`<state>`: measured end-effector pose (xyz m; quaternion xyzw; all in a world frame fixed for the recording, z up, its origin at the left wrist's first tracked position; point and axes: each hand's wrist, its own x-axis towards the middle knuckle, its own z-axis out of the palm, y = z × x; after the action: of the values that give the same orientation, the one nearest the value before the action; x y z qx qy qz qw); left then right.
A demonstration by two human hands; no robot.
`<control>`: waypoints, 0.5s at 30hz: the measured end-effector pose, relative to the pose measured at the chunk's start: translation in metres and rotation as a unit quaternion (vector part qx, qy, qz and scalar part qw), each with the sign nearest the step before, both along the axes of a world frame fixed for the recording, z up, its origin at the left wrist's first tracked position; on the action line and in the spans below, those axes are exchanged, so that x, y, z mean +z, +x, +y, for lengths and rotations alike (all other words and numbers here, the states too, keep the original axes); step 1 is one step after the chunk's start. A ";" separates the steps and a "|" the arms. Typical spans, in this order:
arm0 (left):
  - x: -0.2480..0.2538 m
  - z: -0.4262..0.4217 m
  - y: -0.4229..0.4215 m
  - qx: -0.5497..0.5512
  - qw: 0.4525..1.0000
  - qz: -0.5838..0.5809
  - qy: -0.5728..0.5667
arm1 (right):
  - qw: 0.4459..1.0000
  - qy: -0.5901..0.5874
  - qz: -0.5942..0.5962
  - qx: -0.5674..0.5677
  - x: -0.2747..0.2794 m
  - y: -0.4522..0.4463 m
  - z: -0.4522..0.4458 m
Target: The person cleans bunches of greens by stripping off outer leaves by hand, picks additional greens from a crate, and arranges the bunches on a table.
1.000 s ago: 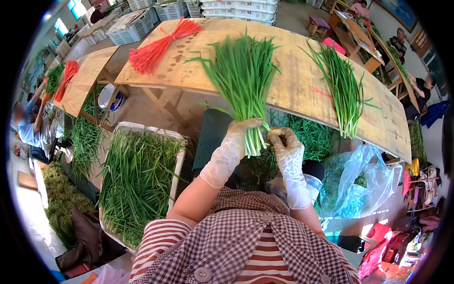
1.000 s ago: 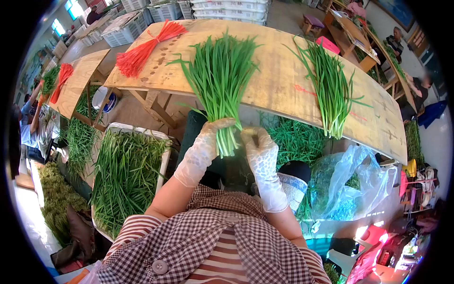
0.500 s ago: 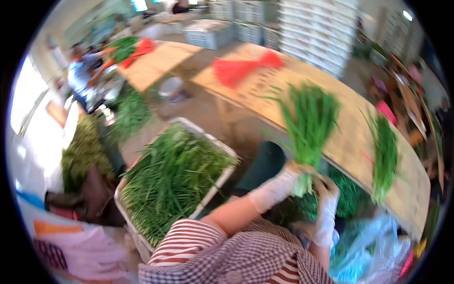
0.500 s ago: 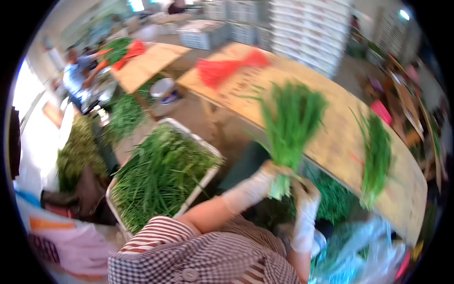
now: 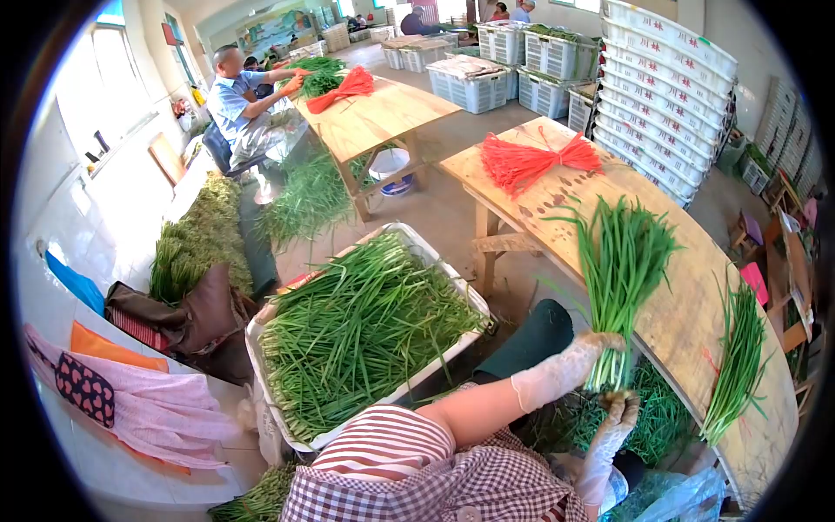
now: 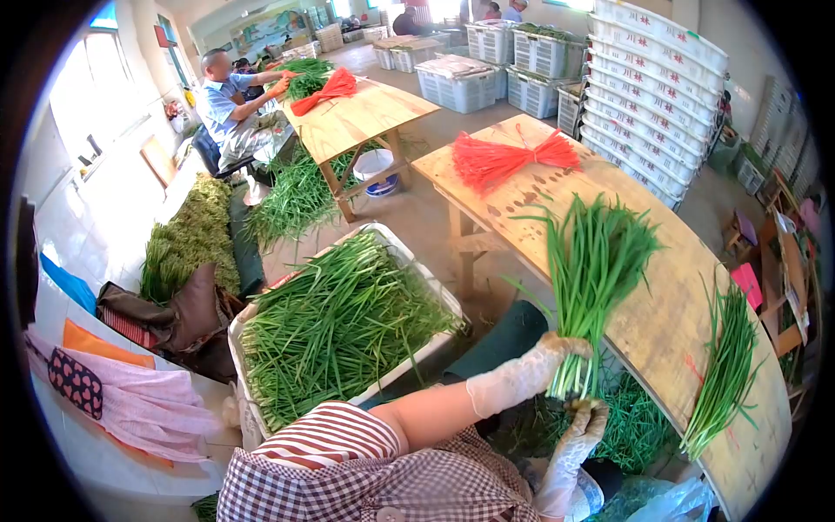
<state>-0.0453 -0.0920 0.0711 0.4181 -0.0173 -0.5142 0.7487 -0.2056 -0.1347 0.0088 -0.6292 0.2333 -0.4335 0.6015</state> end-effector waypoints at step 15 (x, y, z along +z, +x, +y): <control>0.046 -0.006 -0.013 -0.129 0.986 -0.022 -0.101 | 0.971 0.091 0.203 0.085 0.093 -0.037 -0.041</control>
<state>-0.0585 -0.0984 0.1169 0.3455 -0.1393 -0.5931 0.7137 -0.2422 -0.1757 0.1016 -0.6644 0.3345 -0.2206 0.6309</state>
